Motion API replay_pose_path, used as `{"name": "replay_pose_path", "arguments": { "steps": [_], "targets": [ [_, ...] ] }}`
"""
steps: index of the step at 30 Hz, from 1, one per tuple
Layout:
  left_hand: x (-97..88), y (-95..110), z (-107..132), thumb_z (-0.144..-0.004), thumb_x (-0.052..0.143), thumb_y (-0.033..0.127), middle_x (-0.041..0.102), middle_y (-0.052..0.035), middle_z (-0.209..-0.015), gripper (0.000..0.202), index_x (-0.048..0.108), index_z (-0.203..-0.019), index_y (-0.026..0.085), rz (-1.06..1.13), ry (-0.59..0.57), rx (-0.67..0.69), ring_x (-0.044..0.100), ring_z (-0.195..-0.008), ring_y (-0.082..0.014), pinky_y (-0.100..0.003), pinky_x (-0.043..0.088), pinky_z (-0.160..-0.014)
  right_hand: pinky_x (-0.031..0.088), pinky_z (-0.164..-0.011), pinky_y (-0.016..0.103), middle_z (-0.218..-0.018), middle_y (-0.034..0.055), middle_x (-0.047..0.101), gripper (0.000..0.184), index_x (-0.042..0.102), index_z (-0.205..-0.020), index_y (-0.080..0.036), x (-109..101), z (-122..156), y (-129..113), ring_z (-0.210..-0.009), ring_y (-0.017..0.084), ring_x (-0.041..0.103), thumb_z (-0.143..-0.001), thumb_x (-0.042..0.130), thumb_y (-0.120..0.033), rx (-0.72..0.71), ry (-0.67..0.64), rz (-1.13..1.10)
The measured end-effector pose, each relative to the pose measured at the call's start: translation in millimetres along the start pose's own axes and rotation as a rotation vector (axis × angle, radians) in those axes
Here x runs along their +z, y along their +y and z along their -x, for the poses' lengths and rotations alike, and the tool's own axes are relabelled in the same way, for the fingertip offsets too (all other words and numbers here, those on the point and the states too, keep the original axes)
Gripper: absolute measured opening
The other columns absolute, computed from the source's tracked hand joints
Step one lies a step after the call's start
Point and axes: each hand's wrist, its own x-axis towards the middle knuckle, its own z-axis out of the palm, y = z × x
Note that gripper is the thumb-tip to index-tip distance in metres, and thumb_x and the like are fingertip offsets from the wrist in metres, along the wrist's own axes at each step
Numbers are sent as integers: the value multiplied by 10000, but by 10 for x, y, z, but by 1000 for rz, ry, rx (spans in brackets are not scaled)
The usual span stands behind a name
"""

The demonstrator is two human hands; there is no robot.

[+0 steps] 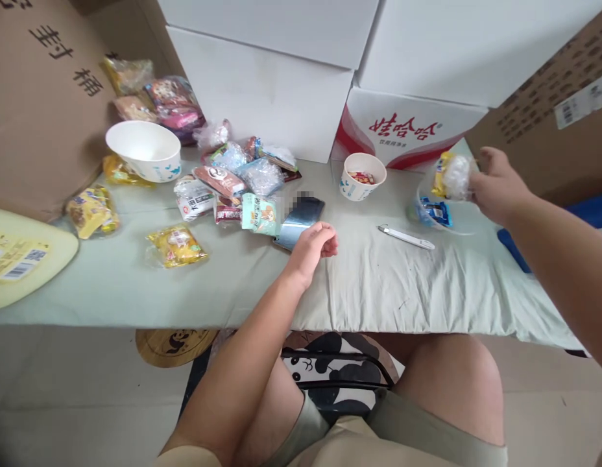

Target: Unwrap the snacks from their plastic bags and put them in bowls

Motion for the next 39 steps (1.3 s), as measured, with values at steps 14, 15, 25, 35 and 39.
{"name": "replay_pose_path", "arguments": {
  "steps": [14, 15, 25, 35, 39],
  "targets": [
    [212, -137, -89, -787, 562, 288, 563, 25, -684, 137, 526, -703, 185, -102, -42, -14, 524, -594, -86, -244, 396, -652, 393, -1119, 415, -1380, 135, 610, 447, 689, -1223, -264, -164, 241, 187, -1336, 274, 531, -908, 385, -354, -14, 205, 316],
    [203, -136, -96, -790, 560, 286, 565, 23, -687, 139, 527, -702, 185, -112, -41, -16, 528, -599, -88, -244, 393, -649, 420, -1085, 414, -1302, 147, 656, 436, 694, -1202, -240, -118, 236, 77, -1287, 285, 568, -906, 387, -331, -14, 194, 294],
    [167, -104, -129, -805, 543, 243, 564, 29, -675, 131, 517, -690, 187, -118, -28, -20, 515, -597, -89, -248, 385, -656, 467, -919, 380, -1259, 122, 634, 364, 680, -1188, -192, 564, -149, -1151, -1179, 297, 578, -905, 472, -288, -487, 20, 516],
    [108, -52, -96, -810, 538, 232, 559, 36, -678, 131, 514, -690, 188, -108, -37, -20, 504, -600, -88, -253, 371, -666, 470, -815, 376, -1127, 191, 686, 407, 650, -1244, -90, 1017, -395, -1593, -1012, 300, 633, -885, 605, -276, -236, -485, 901],
    [116, -47, -82, -803, 538, 231, 553, 37, -675, 124, 510, -690, 188, -86, -56, -14, 494, -597, -88, -256, 369, -661, 488, -829, 370, -1147, 149, 678, 442, 607, -1310, -144, 915, -344, -1664, -1028, 284, 626, -897, 591, -301, -237, -486, 888]
  ]
}}
